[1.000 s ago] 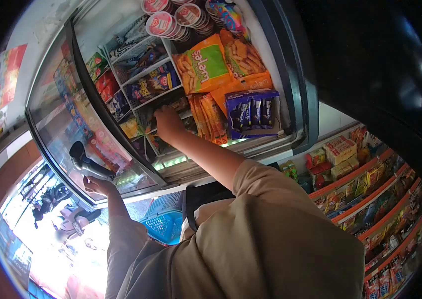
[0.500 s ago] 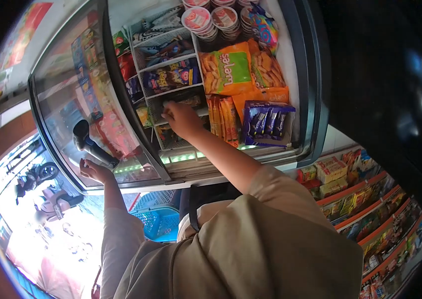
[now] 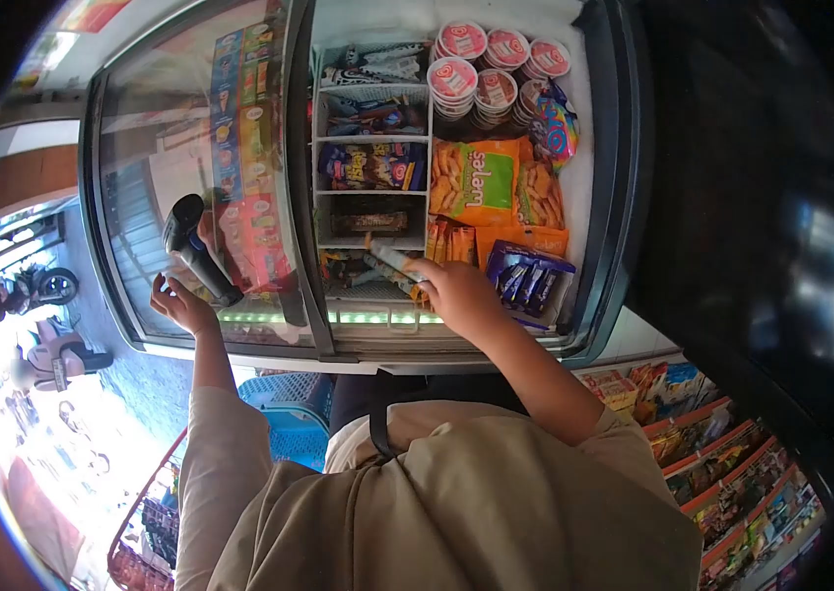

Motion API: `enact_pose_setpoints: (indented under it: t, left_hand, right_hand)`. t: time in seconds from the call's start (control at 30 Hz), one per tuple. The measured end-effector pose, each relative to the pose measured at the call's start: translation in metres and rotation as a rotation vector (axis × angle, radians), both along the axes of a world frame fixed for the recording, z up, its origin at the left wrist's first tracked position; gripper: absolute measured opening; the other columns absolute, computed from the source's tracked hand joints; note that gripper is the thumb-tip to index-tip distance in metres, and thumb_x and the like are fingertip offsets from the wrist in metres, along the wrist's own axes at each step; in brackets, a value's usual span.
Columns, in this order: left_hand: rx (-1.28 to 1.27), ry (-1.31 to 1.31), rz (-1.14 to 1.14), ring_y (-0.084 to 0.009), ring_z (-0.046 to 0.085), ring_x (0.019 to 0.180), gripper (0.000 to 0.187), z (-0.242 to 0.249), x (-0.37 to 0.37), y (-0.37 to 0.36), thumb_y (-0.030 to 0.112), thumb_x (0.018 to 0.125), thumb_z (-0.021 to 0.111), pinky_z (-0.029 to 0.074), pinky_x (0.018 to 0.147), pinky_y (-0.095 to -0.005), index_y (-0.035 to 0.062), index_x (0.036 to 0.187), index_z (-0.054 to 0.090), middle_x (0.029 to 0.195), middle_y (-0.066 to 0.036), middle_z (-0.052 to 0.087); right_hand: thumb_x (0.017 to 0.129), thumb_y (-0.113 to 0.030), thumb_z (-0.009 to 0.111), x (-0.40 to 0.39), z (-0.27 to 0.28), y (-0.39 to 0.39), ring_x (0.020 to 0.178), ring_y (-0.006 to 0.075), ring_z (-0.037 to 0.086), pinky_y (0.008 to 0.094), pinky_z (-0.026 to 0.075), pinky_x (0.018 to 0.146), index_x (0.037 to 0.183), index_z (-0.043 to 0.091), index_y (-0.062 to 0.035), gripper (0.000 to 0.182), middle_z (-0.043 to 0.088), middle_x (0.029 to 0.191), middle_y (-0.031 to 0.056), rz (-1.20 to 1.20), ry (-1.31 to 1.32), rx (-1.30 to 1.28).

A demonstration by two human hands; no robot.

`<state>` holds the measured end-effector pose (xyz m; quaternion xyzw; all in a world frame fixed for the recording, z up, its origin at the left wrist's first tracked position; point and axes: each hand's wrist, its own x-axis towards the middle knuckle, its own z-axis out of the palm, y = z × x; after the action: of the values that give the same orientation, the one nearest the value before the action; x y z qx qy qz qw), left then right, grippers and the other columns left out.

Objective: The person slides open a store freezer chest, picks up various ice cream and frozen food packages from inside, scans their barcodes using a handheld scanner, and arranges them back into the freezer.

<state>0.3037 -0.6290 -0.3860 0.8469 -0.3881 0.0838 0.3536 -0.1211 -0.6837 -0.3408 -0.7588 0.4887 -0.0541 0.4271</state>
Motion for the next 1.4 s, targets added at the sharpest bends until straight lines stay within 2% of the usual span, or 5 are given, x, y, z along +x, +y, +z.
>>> enact_pose_setpoints:
  t: [0.27,0.33,0.43,0.67,1.4]
  left_hand:
    - [0.036,-0.017,0.037,-0.0255,0.049,0.088,0.04,0.006,-0.005,-0.002,0.035,0.093,0.044,0.043,0.078,-0.038,0.0005,0.114,0.049,0.109,-0.015,0.042]
    - [0.046,-0.06,0.028,-0.0256,0.049,0.088,0.041,0.003,0.001,0.0,0.036,0.093,0.044,0.043,0.078,-0.0378,0.0007,0.114,0.049,0.109,-0.015,0.042]
    - [0.043,-0.05,0.024,-0.026,0.049,0.088,0.043,0.003,0.0,0.0,0.038,0.093,0.043,0.043,0.078,-0.0377,0.0011,0.115,0.049,0.109,-0.015,0.041]
    - [0.043,-0.015,0.023,-0.0268,0.049,0.089,0.045,0.008,-0.004,-0.002,0.04,0.093,0.042,0.043,0.078,-0.0383,0.0014,0.116,0.047,0.109,-0.016,0.041]
    - [0.019,0.015,0.03,-0.0277,0.047,0.093,0.043,0.003,-0.001,-0.001,0.037,0.093,0.042,0.044,0.078,-0.0381,-0.0001,0.114,0.047,0.111,-0.016,0.04]
  right_hand:
    - [0.079,-0.011,0.056,0.067,-0.047,0.013,0.072,0.0339,0.062,0.0448,0.05,0.063,0.103,0.059,-0.0056,0.024,0.063,0.076,0.0172,0.087,0.193,0.041]
    - [0.078,-0.01,0.059,0.073,-0.069,0.02,0.097,0.0309,0.058,0.0399,0.048,0.08,0.105,0.062,-0.0052,0.028,0.061,0.102,0.0187,0.262,0.091,-0.246]
    - [0.078,-0.008,0.056,0.076,-0.068,0.016,0.109,0.0317,0.051,0.0393,0.045,0.089,0.104,0.063,-0.0038,0.028,0.052,0.121,0.0177,0.327,0.304,-0.024]
    - [0.076,-0.008,0.054,0.124,-0.134,0.018,0.089,0.0346,0.06,0.0436,0.048,0.08,0.113,0.052,0.0007,0.038,0.06,0.101,0.0209,0.185,-0.036,-0.028]
    - [0.076,-0.008,0.054,0.114,-0.095,0.005,0.086,0.0295,0.06,0.0401,0.051,0.07,0.081,0.065,-0.005,0.012,0.062,0.087,0.0137,0.205,0.274,-0.105]
